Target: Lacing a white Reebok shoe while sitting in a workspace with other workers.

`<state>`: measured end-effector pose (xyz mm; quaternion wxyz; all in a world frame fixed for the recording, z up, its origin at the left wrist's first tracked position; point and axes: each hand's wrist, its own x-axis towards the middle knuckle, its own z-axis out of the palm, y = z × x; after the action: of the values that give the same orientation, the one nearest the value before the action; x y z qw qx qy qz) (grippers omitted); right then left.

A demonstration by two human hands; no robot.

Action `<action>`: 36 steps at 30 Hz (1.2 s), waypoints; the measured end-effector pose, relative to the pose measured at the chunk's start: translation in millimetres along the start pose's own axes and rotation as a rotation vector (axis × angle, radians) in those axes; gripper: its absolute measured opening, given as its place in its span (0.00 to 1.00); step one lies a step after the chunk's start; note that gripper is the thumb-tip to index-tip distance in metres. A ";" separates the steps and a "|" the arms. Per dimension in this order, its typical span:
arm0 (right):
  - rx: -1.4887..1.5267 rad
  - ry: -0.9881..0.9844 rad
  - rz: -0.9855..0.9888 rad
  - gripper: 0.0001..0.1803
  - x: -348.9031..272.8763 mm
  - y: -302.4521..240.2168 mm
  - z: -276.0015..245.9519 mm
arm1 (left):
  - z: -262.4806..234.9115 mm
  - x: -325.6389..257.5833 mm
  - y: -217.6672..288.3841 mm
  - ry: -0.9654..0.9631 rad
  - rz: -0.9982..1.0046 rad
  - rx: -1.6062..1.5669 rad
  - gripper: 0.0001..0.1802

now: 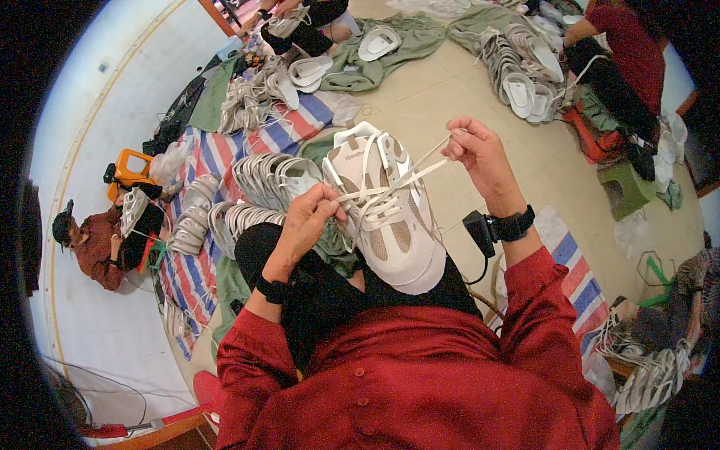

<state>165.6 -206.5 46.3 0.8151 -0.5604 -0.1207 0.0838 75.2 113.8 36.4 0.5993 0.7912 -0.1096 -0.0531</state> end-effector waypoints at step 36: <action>0.379 -0.037 0.147 0.11 -39.5 8.5 4.9 | -20.9 -31.8 6.6 0.125 0.020 0.334 0.04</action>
<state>126.4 -209.9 36.0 0.8954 -0.4025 -0.0765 0.1744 48.1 139.2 47.0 0.4655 0.8805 -0.0873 0.0214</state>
